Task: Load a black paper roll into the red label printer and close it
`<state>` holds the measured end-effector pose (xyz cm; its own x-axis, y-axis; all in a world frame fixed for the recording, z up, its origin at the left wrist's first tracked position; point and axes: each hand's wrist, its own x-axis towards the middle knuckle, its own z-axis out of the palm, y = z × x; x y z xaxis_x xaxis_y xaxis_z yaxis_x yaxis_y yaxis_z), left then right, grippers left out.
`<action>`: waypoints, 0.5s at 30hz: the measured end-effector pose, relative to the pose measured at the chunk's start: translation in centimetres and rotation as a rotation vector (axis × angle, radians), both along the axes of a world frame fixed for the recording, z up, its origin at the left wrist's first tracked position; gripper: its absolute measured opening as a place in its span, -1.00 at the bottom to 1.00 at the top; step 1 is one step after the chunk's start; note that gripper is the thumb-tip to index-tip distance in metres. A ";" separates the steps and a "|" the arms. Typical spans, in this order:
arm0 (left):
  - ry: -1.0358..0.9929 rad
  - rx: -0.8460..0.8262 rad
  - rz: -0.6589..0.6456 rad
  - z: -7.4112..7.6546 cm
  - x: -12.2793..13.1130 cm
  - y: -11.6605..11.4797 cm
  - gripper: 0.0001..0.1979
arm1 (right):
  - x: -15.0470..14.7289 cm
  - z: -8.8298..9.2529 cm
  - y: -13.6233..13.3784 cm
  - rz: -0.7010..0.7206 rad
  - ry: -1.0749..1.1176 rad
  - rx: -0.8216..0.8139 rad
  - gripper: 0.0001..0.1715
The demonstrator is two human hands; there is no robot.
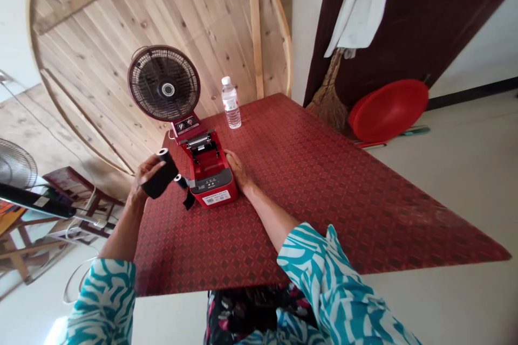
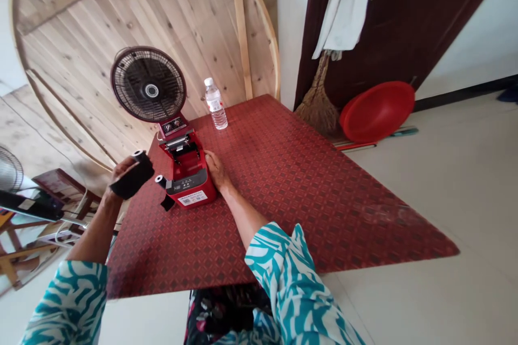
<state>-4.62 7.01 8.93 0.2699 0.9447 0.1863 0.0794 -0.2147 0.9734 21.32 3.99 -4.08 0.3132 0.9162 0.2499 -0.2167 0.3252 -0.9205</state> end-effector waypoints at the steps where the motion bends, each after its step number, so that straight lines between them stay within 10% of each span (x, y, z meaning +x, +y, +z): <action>1: 0.057 0.009 -0.044 0.4 0.8 -0.7 -0.50 | 0.0 0.0 0.1 -0.007 -0.003 -0.003 -0.42; 15: 1.112 0.490 -0.319 0.8 9.4 0.6 -0.68 | -0.1 0.0 0.5 0.000 0.018 0.014 -0.49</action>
<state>4.81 7.63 9.70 0.7094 0.7044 0.0243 0.6825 -0.6951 0.2258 21.17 4.50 -4.04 0.3178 0.9127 0.2570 -0.2333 0.3380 -0.9118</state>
